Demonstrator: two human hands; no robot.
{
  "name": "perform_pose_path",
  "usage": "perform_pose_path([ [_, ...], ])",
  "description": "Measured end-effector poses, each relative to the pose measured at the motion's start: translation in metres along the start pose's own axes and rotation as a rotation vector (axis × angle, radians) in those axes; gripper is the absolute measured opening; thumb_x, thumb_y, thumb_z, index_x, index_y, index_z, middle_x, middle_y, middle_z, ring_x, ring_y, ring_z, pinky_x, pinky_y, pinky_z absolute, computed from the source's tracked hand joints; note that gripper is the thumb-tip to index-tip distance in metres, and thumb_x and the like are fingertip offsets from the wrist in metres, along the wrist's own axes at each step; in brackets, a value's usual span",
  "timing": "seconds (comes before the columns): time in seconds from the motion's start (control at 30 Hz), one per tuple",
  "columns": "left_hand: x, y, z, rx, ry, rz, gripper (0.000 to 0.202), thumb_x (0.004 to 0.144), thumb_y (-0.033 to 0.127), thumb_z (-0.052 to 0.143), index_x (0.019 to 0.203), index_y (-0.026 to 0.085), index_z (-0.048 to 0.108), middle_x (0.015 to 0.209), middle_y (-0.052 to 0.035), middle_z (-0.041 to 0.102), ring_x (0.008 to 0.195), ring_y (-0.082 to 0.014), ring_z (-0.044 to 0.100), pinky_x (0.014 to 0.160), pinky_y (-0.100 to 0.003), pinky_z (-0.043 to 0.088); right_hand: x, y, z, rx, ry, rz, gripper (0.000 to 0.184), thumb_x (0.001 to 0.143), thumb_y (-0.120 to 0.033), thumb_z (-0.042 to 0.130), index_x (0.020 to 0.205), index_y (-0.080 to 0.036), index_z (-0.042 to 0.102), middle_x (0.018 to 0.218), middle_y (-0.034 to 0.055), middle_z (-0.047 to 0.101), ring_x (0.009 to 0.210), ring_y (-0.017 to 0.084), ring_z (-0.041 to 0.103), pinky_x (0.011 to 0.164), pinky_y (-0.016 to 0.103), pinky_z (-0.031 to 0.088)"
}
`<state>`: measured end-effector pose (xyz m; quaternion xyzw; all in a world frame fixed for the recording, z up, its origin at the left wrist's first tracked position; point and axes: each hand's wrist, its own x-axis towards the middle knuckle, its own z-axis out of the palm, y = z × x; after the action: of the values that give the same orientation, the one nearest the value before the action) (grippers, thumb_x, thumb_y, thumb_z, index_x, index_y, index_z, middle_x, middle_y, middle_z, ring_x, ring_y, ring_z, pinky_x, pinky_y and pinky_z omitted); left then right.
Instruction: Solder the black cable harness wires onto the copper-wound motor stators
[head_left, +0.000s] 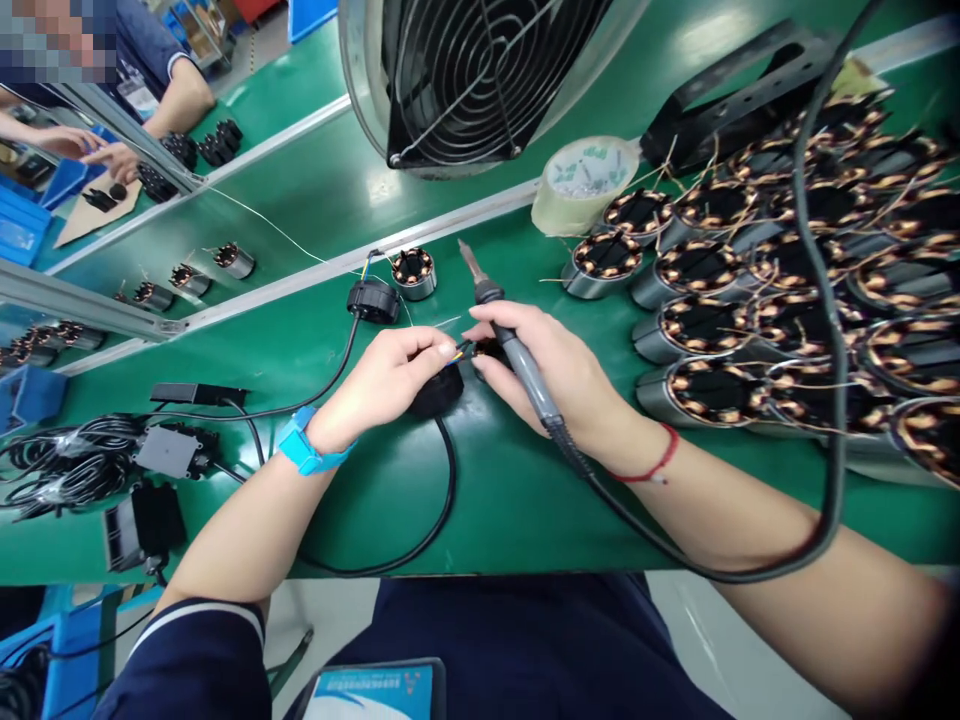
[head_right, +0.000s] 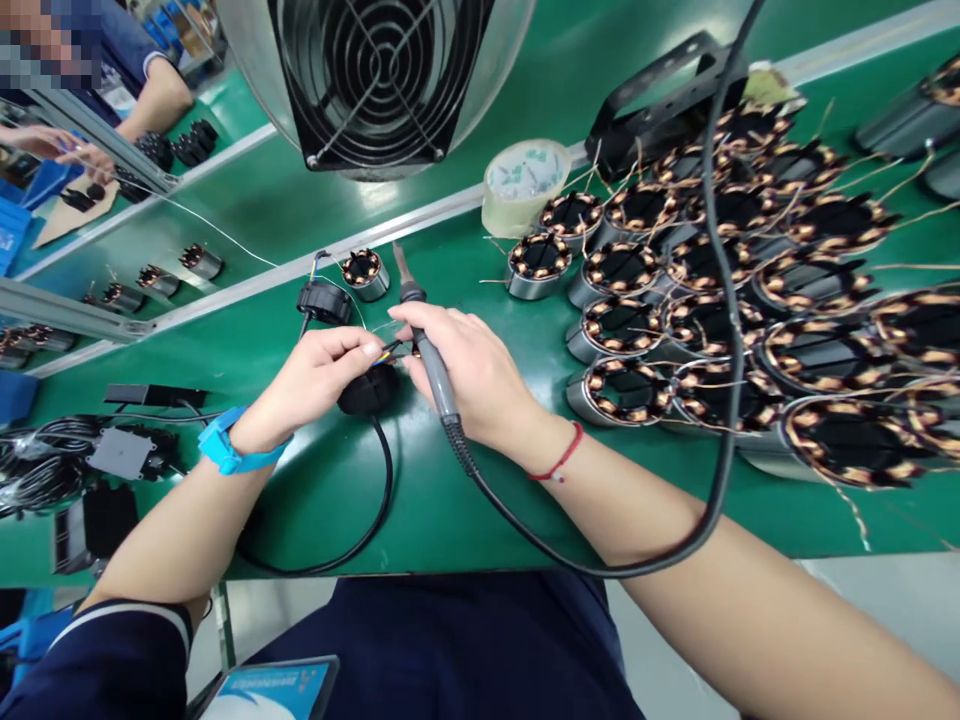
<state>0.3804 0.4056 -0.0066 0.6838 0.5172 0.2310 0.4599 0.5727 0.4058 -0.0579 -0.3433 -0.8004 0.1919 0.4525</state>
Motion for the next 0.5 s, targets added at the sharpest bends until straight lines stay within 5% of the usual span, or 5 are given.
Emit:
perform_pose_path([
  [0.23, -0.001, 0.004, 0.012, -0.042, -0.161, -0.057, 0.030, 0.088, 0.035, 0.053, 0.067, 0.014, 0.053, 0.064, 0.0025, 0.051, 0.061, -0.0086, 0.043, 0.059, -0.022, 0.033, 0.000, -0.002, 0.008, 0.050, 0.062, 0.106, 0.026, 0.089, -0.016, 0.050, 0.115, -0.023, 0.051, 0.093, 0.0025, 0.064, 0.089, 0.021, 0.061, 0.083, 0.035, 0.049],
  [0.37, 0.005, 0.001, 0.020, 0.065, 0.058, -0.065, 0.024, 0.088, 0.029, 0.049, 0.068, 0.016, 0.045, 0.065, 0.0045, 0.046, 0.063, -0.0092, 0.040, 0.060, -0.022, 0.031, 0.002, -0.004, 0.009, 0.061, 0.105, 0.096, 0.030, 0.092, -0.017, 0.048, 0.121, -0.022, 0.050, 0.101, 0.0059, 0.063, 0.093, 0.023, 0.060, 0.084, 0.039, 0.050],
  [0.5, 0.009, -0.003, 0.003, 0.104, 0.292, -0.109, 0.016, 0.086, 0.021, 0.051, 0.071, 0.016, 0.051, 0.065, 0.0049, 0.048, 0.065, -0.0105, 0.043, 0.063, -0.023, 0.030, 0.002, 0.001, -0.003, 0.027, 0.162, 0.067, 0.035, 0.093, -0.018, 0.051, 0.128, -0.022, 0.048, 0.110, 0.0075, 0.062, 0.102, 0.025, 0.059, 0.090, 0.044, 0.050],
])
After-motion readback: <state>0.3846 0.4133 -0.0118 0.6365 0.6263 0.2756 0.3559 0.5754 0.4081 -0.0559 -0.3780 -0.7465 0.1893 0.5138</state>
